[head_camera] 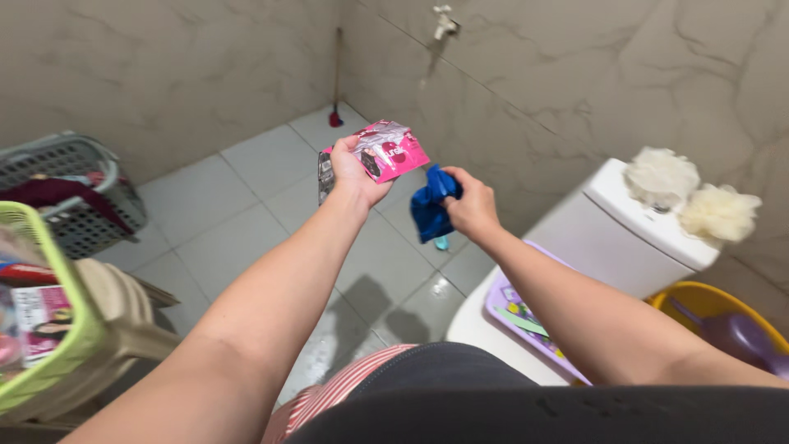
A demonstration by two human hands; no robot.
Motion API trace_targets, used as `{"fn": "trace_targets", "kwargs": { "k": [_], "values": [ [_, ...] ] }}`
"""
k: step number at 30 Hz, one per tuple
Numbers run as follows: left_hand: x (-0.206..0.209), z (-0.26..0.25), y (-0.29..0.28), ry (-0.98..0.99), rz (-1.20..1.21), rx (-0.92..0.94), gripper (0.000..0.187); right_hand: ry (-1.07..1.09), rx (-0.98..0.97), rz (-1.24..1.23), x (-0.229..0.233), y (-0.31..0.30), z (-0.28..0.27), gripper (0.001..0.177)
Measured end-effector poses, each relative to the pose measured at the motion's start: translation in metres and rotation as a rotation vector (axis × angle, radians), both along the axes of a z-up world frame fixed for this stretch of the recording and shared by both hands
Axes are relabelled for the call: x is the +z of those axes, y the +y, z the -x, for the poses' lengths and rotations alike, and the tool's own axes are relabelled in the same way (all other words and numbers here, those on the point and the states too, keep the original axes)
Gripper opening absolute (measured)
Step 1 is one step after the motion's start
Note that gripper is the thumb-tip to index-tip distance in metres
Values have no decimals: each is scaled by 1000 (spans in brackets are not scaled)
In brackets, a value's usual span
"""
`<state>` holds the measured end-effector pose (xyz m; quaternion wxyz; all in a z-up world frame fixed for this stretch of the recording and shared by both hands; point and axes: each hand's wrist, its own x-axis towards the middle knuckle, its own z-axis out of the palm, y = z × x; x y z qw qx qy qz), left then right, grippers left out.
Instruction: The person wipes the surface of a pink Sunsilk sachet with a blue cloth, then places it into a green basket. They then pick up a purple Palmolive sachet from a purple basket and wipe it with the same cloth before placing it into the green basket.
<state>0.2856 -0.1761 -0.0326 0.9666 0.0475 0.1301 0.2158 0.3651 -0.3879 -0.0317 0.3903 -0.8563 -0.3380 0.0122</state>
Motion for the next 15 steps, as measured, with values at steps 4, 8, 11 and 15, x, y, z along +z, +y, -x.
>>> {"fn": "trace_targets", "kwargs": {
  "k": [4, 8, 11, 15],
  "values": [
    [-23, -46, -47, 59, -42, -75, 43, -18, -132, 3, -38, -70, -72, 48],
    [-41, -79, -86, 166, -82, -78, 38, -3, -252, 123, -80, -134, -133, 46],
    [-54, -99, -109, 156, -85, -116, 41, 47, -314, 209, -108, -176, -160, 44],
    [-68, -121, -132, 149, -85, -157, 42, 96, -335, 255, -138, -218, -178, 44]
  ]
}}
